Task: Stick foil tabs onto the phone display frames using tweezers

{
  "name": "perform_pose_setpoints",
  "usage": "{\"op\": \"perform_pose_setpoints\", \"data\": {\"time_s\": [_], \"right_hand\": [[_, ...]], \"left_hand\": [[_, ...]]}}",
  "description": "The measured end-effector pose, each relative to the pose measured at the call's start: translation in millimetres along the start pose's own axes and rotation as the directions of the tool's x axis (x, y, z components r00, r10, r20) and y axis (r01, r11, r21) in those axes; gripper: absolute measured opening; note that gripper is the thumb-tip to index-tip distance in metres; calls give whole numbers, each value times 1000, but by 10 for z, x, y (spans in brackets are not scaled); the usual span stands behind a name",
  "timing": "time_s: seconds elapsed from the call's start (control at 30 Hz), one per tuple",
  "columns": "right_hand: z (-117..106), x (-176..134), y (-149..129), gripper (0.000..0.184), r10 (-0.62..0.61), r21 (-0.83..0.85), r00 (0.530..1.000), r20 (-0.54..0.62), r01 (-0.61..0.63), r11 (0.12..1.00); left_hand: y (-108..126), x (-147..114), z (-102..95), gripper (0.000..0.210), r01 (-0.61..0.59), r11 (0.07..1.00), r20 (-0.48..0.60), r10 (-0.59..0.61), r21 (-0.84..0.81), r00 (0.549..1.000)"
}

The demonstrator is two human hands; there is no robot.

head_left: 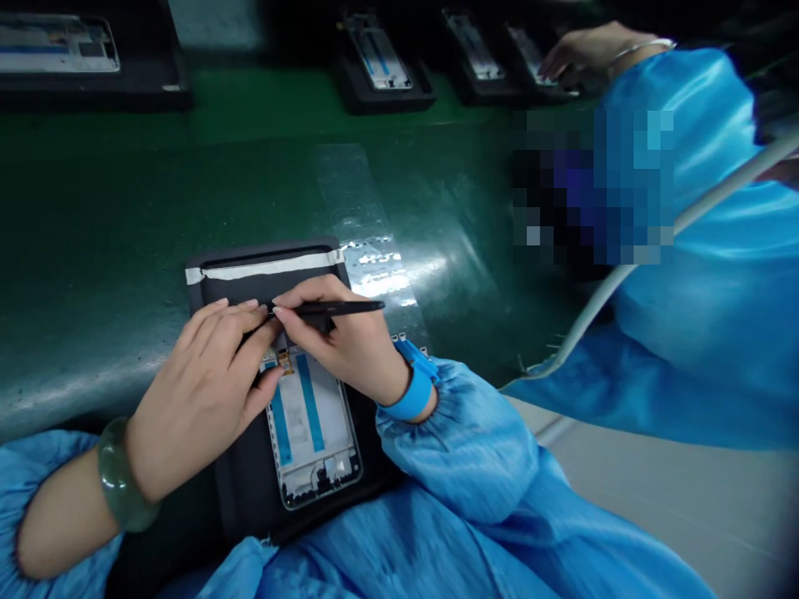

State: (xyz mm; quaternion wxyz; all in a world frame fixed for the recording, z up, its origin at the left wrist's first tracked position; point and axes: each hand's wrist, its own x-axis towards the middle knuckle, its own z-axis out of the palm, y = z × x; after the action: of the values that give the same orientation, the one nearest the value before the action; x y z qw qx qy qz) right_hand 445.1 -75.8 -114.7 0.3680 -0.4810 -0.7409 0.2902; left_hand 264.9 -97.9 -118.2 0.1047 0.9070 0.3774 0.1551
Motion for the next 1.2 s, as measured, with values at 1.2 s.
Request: {"op": "perform_pose_setpoints", "data": {"time_s": [1.2], "right_hand": [[37,-9,-38,8,109,54,989,-99,-103,993]], "left_hand": [[-14,-32,27,40,-11,999,-9,11,38,1000]]}}
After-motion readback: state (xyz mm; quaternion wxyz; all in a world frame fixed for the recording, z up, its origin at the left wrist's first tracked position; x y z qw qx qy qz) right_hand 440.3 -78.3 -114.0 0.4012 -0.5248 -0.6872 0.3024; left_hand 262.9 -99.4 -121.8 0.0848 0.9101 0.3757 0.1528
